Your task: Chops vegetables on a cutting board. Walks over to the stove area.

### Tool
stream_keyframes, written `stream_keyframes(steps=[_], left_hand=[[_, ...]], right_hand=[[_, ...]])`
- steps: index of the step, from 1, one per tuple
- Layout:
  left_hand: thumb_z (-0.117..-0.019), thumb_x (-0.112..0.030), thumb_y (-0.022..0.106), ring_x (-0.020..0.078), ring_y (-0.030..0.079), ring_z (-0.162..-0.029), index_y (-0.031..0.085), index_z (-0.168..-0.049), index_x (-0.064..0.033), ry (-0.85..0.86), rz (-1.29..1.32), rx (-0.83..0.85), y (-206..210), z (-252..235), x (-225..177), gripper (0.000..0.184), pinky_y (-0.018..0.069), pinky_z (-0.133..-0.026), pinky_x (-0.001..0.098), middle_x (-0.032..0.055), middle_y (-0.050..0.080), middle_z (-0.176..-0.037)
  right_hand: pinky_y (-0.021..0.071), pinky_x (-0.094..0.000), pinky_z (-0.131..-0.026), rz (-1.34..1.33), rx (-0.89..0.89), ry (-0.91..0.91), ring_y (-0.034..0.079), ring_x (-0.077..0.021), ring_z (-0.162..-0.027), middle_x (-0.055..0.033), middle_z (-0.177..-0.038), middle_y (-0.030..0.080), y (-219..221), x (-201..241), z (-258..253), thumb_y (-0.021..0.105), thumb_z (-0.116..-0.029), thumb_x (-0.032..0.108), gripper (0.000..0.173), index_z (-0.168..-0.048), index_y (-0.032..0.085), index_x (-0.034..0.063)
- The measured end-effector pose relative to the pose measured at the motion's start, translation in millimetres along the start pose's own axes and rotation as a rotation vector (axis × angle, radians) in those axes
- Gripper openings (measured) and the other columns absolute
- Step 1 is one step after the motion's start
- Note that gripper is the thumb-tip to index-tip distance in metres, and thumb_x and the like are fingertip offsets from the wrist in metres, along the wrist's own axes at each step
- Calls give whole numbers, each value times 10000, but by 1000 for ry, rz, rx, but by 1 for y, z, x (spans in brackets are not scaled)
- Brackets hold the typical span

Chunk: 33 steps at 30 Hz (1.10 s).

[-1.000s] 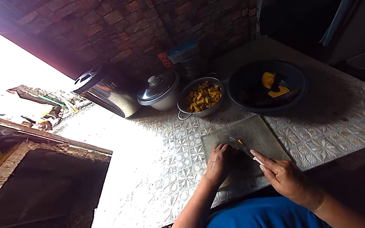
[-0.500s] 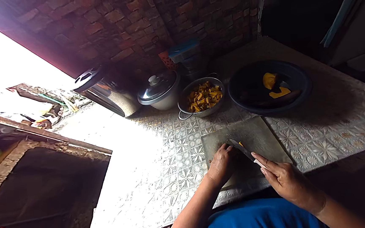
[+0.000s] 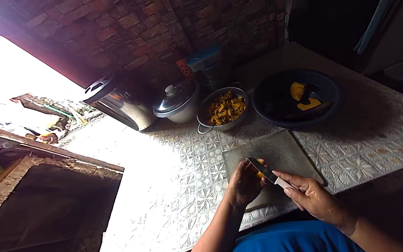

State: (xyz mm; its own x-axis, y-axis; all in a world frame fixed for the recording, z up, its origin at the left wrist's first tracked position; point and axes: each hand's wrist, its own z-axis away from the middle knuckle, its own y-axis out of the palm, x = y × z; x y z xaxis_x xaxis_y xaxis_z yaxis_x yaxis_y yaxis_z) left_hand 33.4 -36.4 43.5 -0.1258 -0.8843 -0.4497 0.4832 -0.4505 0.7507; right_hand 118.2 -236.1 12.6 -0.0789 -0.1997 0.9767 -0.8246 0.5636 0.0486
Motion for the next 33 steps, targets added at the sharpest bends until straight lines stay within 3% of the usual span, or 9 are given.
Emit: stream_keyframes(steps=[4, 9, 14, 19, 22, 25, 27, 30, 33], left_hand=[[-1096, -541, 163, 204, 735, -788, 691, -1030, -87, -24, -32, 47, -5, -3, 1, 700, 588, -625, 278, 138, 747, -961], [-1134, -359, 266, 153, 695, -698, 615, -997, -50, 44, -167, -107, 1, -7, 1, 486, 573, -591, 246, 95, 700, -855], [-1125, -240, 281, 139, 679, -726, 606, -1036, -40, 238, -285, -159, 17, -16, -26, 392, 581, -653, 251, 72, 673, -870], [-1097, -123, 409, 120, 632, -730, 570, -1148, 15, 840, -689, -352, 58, -39, -119, 218, 553, -665, 265, 65, 632, -896], [-1115, -298, 423, 198, 630, -993, 553, -1368, -24, 928, -1162, -547, 67, -62, -173, 395, 532, -873, 395, 147, 627, -1184], [-1074, -446, 481, 439, 389, -1443, 497, -1503, -65, 833, -1642, -723, 79, -88, -190, 574, 291, -1135, 686, 249, 473, -1520], [-1028, -375, 596, 499, 351, -1447, 592, -1407, -31, 871, -1909, -658, 95, -104, -174, 512, 262, -1126, 729, 267, 475, -1509], [-964, -260, 696, 413, 506, -1345, 704, -1241, -27, 898, -2118, -283, 119, -141, -138, 362, 402, -1133, 574, 234, 597, -1370], [-1022, -247, 622, 318, 562, -1325, 709, -1265, -76, 611, -2334, 43, 148, -177, -112, 310, 424, -1143, 493, 152, 644, -1349]], right_hand=[[450, -123, -520, 33, -8, 40, 499, 50, -552, 20, -894, 715, 1, -7, 2, 553, -986, 81, 412, -1387, 635, 33], [548, -142, -868, 363, -121, -124, 704, 18, -937, -78, -1160, 762, -5, -17, 6, 533, -988, 109, 425, -1391, 638, 30], [524, -298, -522, 807, -342, -347, 605, -139, -527, -65, -721, 715, -29, -33, -2, 486, -990, 216, 433, -1338, 696, 67], [542, -332, -520, 981, -519, -370, 641, -207, -514, -117, -705, 718, -60, -55, -3, 484, -969, 197, 442, -1304, 705, 14], [551, -321, -553, 895, -576, -375, 657, -195, -553, -128, -738, 731, -63, -63, -3, 500, -973, 211, 441, -1311, 699, 10], [553, -297, -561, 909, -596, -389, 655, -173, -560, -103, -737, 729, -62, -66, -4, 483, -991, 227, 437, -1314, 702, 30], [554, -293, -564, 939, -599, -396, 663, -169, -568, -89, -756, 740, -62, -66, -5, 467, -998, 233, 437, -1309, 707, 42], [550, -302, -542, 966, -595, -394, 654, -161, -555, -73, -752, 737, -62, -65, -4, 453, -1020, 243, 424, -1314, 706, 71], [525, -285, -506, 990, -586, -397, 620, -140, -520, -54, -706, 710, -63, -66, -4, 446, -1025, 253, 428, -1327, 697, 83]])
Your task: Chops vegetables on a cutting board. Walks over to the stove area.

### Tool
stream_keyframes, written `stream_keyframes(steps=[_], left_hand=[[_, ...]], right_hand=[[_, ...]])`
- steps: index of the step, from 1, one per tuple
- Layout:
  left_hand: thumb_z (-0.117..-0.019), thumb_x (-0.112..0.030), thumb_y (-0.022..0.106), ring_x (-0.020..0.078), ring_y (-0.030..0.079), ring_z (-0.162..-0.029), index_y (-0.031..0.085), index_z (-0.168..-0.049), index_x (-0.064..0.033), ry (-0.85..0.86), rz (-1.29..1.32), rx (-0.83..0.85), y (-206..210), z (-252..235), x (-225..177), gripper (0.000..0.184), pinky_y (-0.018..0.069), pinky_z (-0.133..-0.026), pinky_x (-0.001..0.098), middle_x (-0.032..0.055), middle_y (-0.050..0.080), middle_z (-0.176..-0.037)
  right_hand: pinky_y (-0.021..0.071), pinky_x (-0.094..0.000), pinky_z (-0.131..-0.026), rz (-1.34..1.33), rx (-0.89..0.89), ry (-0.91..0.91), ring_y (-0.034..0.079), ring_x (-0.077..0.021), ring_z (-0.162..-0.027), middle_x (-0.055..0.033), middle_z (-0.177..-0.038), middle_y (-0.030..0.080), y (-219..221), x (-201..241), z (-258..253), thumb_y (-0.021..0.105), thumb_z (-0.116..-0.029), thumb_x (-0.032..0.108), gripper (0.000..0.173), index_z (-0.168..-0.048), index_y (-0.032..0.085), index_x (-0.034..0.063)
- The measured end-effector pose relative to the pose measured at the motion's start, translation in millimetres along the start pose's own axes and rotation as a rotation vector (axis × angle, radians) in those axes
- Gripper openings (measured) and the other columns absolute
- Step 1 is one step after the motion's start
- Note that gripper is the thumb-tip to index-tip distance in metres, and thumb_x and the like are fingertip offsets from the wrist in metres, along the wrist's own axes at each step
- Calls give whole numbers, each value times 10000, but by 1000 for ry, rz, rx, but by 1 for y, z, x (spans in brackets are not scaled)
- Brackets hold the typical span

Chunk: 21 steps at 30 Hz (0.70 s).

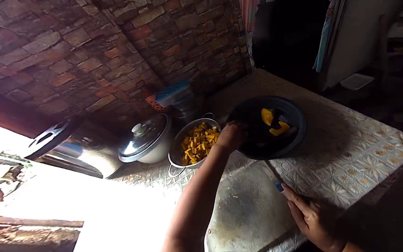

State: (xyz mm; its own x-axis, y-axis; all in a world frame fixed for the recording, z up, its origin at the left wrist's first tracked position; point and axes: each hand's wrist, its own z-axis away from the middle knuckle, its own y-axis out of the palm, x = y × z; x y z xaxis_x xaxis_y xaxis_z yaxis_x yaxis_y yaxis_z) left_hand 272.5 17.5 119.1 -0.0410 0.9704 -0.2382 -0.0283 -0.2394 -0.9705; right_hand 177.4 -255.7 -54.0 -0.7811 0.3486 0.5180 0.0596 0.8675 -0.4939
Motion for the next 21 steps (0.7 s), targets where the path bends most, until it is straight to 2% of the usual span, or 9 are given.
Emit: stream_keyframes(steps=[2, 4, 7, 10, 12, 14, 17, 19, 21], left_hand=[[-1057, -188, 542, 333, 588, -1297, 678, -1319, -78, -11, -57, 211, 3, -25, -10, 315, 432, -1128, 517, 168, 653, -1334], [-1064, -168, 527, 374, 610, -1259, 671, -1324, -71, -35, -113, 314, 11, -48, -4, 313, 449, -1097, 557, 201, 667, -1298], [-1062, -236, 526, 380, 610, -1257, 676, -1301, -63, -89, -141, 358, 14, -71, -2, 331, 447, -1084, 582, 205, 668, -1292], [-1051, -291, 566, 362, 626, -1233, 698, -1272, -61, -9, -62, 319, 15, -83, -20, 345, 453, -1083, 572, 192, 686, -1261], [-1020, -263, 616, 351, 635, -1222, 719, -1238, -63, 87, -36, 331, 23, -94, -36, 314, 458, -1077, 572, 183, 698, -1248], [-979, -190, 659, 352, 614, -1255, 715, -1256, -84, 171, -102, 406, 35, -108, -49, 302, 449, -1087, 568, 172, 682, -1288], [-930, -140, 733, 375, 560, -1317, 709, -1274, -99, 184, -216, 494, 48, -122, -65, 348, 421, -1115, 575, 186, 633, -1358], [-925, -125, 727, 379, 550, -1326, 720, -1231, -87, 170, -250, 497, 56, -125, -70, 309, 429, -1107, 585, 185, 624, -1366], [-947, -108, 680, 387, 536, -1342, 714, -1240, -90, 161, -299, 485, 59, -123, -72, 296, 443, -1087, 603, 185, 607, -1392]], right_hand=[[508, -288, -482, 15, 12, 1, 602, -136, -501, -44, -672, 685, -1, -1, 1, 442, -1022, 262, 434, -1324, 697, 84], [506, -306, -474, 21, 27, 12, 602, -149, -496, -44, -646, 667, -4, 0, 1, 449, -1026, 262, 424, -1318, 699, 83], [535, -328, -499, 8, 114, 47, 629, -170, -514, -62, -656, 681, -13, 4, -3, 485, -1009, 230, 415, -1326, 697, 67], [531, -334, -497, 18, 165, 65, 626, -178, -504, -69, -640, 677, -19, 7, -6, 508, -1002, 212, 400, -1319, 705, 66], [536, -342, -504, 32, 188, 65, 635, -185, -512, -75, -653, 688, -21, 7, -7, 510, -1001, 209, 397, -1316, 707, 70], [528, -352, -490, 64, 228, 59, 636, -191, -511, -70, -648, 681, -23, 7, -8, 508, -1009, 220, 391, -1317, 708, 87], [533, -372, -490, 37, 292, 51, 641, -208, -520, -79, -665, 679, -27, 5, -9, 514, -1014, 205, 389, -1335, 687, 70], [532, -371, -496, 19, 290, 55, 640, -209, -527, -78, -663, 674, -26, 4, -8, 510, -1019, 204, 385, -1333, 688, 68], [521, -359, -488, 34, 265, 51, 629, -197, -515, -63, -644, 665, -24, 3, -7, 496, -1028, 226, 382, -1320, 699, 88]])
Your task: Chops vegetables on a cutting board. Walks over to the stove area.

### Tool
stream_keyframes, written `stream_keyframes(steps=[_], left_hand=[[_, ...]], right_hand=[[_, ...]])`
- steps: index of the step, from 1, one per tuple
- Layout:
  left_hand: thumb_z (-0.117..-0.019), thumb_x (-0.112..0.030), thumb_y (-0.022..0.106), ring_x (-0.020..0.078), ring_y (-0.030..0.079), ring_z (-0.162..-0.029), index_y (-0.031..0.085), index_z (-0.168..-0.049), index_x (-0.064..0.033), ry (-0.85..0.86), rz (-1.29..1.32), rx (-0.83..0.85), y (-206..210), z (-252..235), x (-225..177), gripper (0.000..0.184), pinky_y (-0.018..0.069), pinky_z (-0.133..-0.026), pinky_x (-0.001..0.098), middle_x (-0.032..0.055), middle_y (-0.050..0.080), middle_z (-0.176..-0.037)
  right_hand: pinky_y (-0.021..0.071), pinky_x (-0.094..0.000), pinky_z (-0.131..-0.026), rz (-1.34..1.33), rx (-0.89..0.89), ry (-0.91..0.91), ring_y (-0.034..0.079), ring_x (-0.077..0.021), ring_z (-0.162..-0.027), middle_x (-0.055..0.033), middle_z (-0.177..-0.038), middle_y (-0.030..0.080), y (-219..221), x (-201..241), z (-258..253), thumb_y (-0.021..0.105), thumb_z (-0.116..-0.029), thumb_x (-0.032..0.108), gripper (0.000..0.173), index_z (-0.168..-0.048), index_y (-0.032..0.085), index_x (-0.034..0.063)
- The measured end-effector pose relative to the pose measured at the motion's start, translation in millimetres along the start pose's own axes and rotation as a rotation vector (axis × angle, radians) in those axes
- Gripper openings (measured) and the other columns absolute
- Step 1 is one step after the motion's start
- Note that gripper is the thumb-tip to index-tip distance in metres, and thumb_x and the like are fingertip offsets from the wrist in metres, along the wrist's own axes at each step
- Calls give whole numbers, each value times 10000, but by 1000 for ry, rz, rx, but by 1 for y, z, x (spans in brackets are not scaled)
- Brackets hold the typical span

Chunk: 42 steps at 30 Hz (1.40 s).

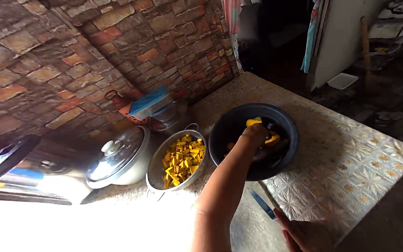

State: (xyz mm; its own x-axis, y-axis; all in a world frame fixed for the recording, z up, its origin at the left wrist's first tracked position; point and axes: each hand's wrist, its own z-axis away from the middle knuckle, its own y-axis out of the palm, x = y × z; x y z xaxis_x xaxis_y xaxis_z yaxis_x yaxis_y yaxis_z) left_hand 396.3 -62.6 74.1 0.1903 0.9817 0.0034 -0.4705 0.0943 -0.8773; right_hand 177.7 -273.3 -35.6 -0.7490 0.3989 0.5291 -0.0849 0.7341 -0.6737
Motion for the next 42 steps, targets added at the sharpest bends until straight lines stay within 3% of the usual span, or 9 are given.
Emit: stream_keyframes(steps=[3, 6, 14, 18, 22, 26, 30, 38, 42], left_hand=[[-978, -46, 595, 414, 529, -1339, 688, -1265, -49, -9, -23, -33, 5, 7, -2, 302, 463, -1065, 603, 212, 569, -1425], [-997, -173, 631, 393, 525, -1344, 674, -1300, -70, -44, 36, -61, 4, 17, 3, 323, 454, -1085, 583, 199, 537, -1454], [-1011, -255, 649, 215, 655, -1077, 713, -1085, 10, 93, 565, -490, 12, 132, 39, 282, 530, -978, 404, 146, 677, -1171], [-978, -243, 673, 157, 675, -1031, 711, -1143, -9, 13, 625, -590, 51, 231, 39, 289, 580, -897, 325, 129, 661, -1219], [-914, -193, 718, 187, 670, -1010, 738, -1035, -1, -26, 633, -676, 143, 285, 24, 227, 573, -847, 340, 137, 682, -1159], [-852, -68, 757, 328, 636, -1149, 792, -1017, -53, -137, 523, -686, 212, 308, 9, 169, 506, -990, 512, 110, 723, -1143], [-839, -75, 783, 435, 561, -1274, 663, -1353, -80, -337, 516, -699, 226, 331, 1, 528, 466, -1044, 591, 207, 628, -1348], [-883, -290, 775, 370, 650, -1165, 735, -1216, -94, -251, 368, -859, 237, 301, -30, 387, 537, -989, 500, 150, 717, -1187], [-877, -178, 758, 343, 654, -1167, 748, -1173, -89, -187, 385, -925, 248, 300, -25, 309, 522, -1021, 468, 115, 735, -1155]], right_hand=[[506, -350, -477, 23, -20, -3, 618, -186, -504, -52, -635, 658, 0, 1, 0, 482, -1032, 240, 387, -1316, 704, 99], [494, -351, -466, 14, -42, 1, 607, -189, -493, -57, -631, 654, 0, 2, 0, 487, -1024, 237, 391, -1315, 706, 91], [524, -329, -498, -46, -178, -3, 634, -159, -532, -47, -698, 707, 12, 1, 3, 473, -1019, 261, 398, -1300, 717, 120], [501, -304, -478, -48, -245, -39, 600, -139, -506, -30, -667, 675, 23, -5, 4, 438, -1030, 285, 427, -1316, 709, 119], [567, -286, -579, -66, -250, -38, 681, -133, -608, -56, -865, 774, 22, 0, 4, 450, -1039, 263, 416, -1336, 687, 94], [563, -319, -557, -32, -227, -42, 680, -173, -588, -92, -820, 762, 21, 2, 2, 455, -998, 233, 448, -1307, 704, 26], [591, -369, -623, -36, -165, -21, 722, -223, -654, -133, -891, 781, 18, 4, 2, 467, -995, 212, 447, -1320, 688, -1], [535, -405, -487, 39, -15, -164, 657, -265, -533, -121, -728, 711, 11, 40, -10, 426, -1012, 225, 441, -1286, 727, 55], [514, -389, -468, 25, 113, -251, 614, -242, -503, -89, -669, 649, 10, 49, -14, 454, -999, 192, 416, -1291, 736, 101]])
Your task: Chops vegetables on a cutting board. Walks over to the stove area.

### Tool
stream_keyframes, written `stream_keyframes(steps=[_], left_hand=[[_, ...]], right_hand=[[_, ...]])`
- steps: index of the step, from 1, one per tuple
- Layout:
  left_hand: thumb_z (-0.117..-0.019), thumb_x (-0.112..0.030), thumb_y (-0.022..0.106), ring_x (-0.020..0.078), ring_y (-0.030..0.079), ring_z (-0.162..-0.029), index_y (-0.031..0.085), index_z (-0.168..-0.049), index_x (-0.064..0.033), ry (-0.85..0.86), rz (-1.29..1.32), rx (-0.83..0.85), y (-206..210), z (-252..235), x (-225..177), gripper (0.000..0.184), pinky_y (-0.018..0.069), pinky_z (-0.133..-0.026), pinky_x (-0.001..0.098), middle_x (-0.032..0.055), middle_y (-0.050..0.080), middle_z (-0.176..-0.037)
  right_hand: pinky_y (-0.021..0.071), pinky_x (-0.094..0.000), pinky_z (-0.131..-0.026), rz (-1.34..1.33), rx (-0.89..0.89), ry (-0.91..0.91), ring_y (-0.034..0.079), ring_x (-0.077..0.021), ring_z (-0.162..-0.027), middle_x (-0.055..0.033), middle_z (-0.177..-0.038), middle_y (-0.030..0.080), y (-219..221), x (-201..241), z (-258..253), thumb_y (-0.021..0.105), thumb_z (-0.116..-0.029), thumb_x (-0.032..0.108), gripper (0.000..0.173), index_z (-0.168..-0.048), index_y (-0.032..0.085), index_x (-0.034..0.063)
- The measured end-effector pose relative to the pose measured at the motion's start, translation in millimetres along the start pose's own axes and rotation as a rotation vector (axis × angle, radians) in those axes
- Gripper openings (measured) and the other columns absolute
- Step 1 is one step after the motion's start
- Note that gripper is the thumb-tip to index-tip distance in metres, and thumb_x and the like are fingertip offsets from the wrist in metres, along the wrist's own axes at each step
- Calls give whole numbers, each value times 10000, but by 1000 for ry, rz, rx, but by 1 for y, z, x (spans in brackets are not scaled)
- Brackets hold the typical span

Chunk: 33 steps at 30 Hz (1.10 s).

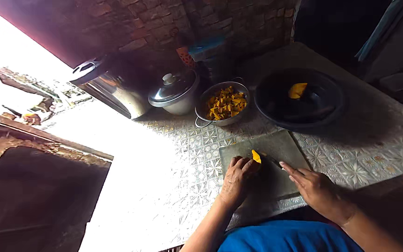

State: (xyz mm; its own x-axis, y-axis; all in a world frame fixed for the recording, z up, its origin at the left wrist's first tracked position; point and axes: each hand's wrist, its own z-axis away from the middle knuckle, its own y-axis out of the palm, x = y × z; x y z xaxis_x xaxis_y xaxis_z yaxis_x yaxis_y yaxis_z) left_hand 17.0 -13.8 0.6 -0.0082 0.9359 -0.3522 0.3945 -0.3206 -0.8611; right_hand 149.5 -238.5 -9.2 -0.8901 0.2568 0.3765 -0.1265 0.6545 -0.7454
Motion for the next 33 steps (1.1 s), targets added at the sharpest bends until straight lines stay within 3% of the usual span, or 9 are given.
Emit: stream_keyframes(steps=[8, 13, 20, 23, 30, 33], left_hand=[[-922, -143, 702, 294, 620, -1252, 764, -1129, -118, 51, 143, -98, 4, 20, 13, 218, 468, -1107, 426, 102, 726, -1200], [-926, -189, 707, 284, 611, -1224, 773, -1118, -169, 30, 140, -152, 8, 20, 14, 203, 476, -1087, 403, 101, 710, -1154], [-932, -199, 704, 288, 614, -1216, 771, -1106, -166, 29, 127, -154, 8, 20, 13, 190, 478, -1080, 391, 106, 709, -1149], [-936, -202, 701, 282, 612, -1216, 768, -1112, -170, 32, 129, -150, 8, 20, 14, 191, 475, -1081, 387, 100, 708, -1150], [-907, -280, 726, 290, 653, -1159, 774, -1087, -129, 57, 84, -233, 7, 25, 15, 240, 505, -1042, 397, 112, 734, -1107], [-917, -251, 719, 261, 666, -1121, 775, -1034, -125, 70, 93, -245, 8, 26, 16, 181, 509, -1030, 373, 85, 744, -1054]], right_hand=[[469, -380, -418, 64, 105, -75, 581, -230, -453, -68, -616, 615, -1, 10, -5, 471, -939, 157, 442, -1284, 746, 127], [453, -387, -403, 158, 177, -113, 570, -239, -437, -61, -579, 591, -6, 16, -13, 495, -893, 101, 475, -1305, 732, 117], [474, -405, -409, 201, 233, -43, 589, -263, -439, -88, -572, 604, 15, 27, -10, 553, -858, 42, 494, -1327, 706, 62], [444, -379, -397, 255, 220, -52, 567, -241, -426, -70, -550, 578, 24, 32, -7, 570, -818, 22, 536, -1337, 699, 62], [455, -369, -409, 72, 73, -14, 561, -219, -435, -54, -583, 607, 13, 25, -8, 469, -944, 151, 444, -1296, 731, 83], [439, -358, -403, 90, 77, -42, 554, -212, -434, -43, -577, 594, -2, 31, -9, 473, -939, 161, 449, -1301, 733, 104]])
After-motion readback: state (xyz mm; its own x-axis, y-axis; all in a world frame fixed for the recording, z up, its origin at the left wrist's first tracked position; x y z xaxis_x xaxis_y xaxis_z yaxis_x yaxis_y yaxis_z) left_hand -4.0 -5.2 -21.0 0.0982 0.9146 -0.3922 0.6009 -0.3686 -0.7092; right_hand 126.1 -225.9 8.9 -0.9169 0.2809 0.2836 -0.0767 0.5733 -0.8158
